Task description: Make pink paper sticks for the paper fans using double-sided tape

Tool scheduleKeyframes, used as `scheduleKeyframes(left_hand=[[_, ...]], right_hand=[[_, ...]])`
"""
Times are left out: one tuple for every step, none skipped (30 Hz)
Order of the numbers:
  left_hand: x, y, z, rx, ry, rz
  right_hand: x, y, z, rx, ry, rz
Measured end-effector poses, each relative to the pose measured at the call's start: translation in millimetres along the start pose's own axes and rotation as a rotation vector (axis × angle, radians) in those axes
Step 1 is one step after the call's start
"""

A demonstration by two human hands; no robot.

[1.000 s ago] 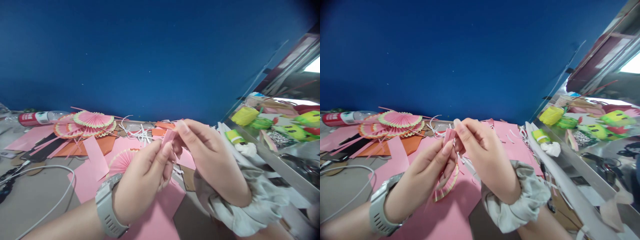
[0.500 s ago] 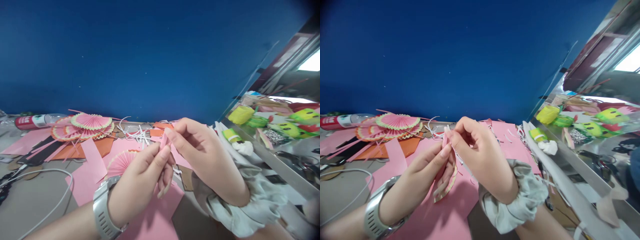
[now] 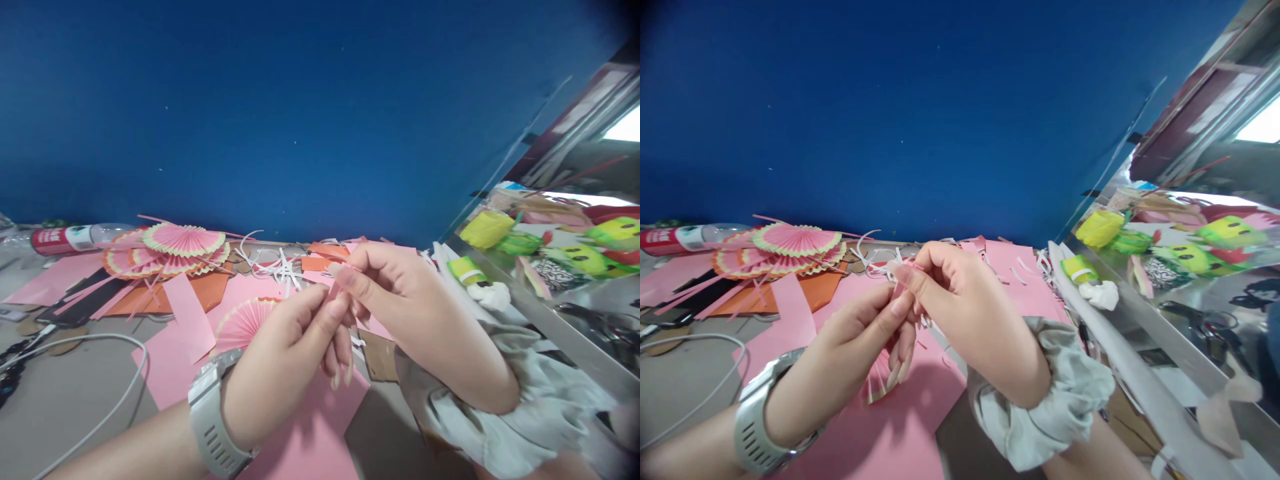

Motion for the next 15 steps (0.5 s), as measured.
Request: scheduleKeyframes(left_hand=[[-0.5, 0.4, -0.1, 0.009, 0.001, 0.001], [-0.6, 0.7, -0.4, 0.016, 0.004, 0.003], [-0.7, 0.8, -0.7, 0.021, 0.007, 0.005], [-0.4, 0.7, -0.7, 0.02, 0.009, 0.008], [0.0, 0.6, -0.4, 0.014, 0.012, 0.011], [0.5, 0.4, 0.0, 0.006, 0.015, 0.012], [1.0, 0.2, 0.6, -0.003, 0.016, 0.014], [1.5, 0.1, 0.7, -0.007, 0.014, 0.014], [2.0, 0.1, 0.8, -0.008, 0.012, 0.014], [2.5, 0.0, 0.6, -0.004, 0.01, 0.015], [2.9, 0.0, 0.5, 0.001, 0.007, 0.014], [3.2, -0.2, 0.4, 0.008, 0.003, 0.014], [3.4, -0.5, 0.5, 0.012, 0.0, 0.013], [4.0, -1.0, 1.0, 0.014, 0.002, 0.017], [4.7, -1.6, 1.8, 0.009, 0.004, 0.022]], right_hand=[[0.5, -0.6, -0.1, 0.004, -0.012, -0.005], [0.7, -1.2, -0.5, 0.012, -0.038, -0.014], [0.8, -1.7, -1.1, 0.025, -0.073, -0.027], [0.9, -1.9, -1.9, 0.038, -0.112, -0.041], [0.8, -1.9, -2.4, 0.047, -0.142, -0.055], [0.9, -1.6, -2.5, 0.05, -0.161, -0.067], [1.1, -1.3, -2.3, 0.047, -0.168, -0.076], [1.1, -0.8, -1.3, 0.035, -0.164, -0.084], [1.3, -0.4, 0.0, 0.02, -0.154, -0.085], [1.8, 0.0, 1.3, 0.006, -0.145, -0.081], [2.3, 0.4, 2.4, -0.004, -0.14, -0.073], [2.9, 0.6, 3.5, -0.012, -0.135, -0.063], [3.2, 0.8, 4.7, -0.02, -0.132, -0.054], [2.7, 0.9, 5.9, -0.027, -0.137, -0.051], [1.3, 1.0, 6.9, -0.033, -0.152, -0.059]])
Point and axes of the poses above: each hand's wrist, its own y-axis away from the middle knuckle, its own x-axis out of the back of the hand, z = x × y, the point moved 9 cm from there along -y, towards the middle knuckle, and after that the axes turned 9 degrees about y, right-handed, at the moved point
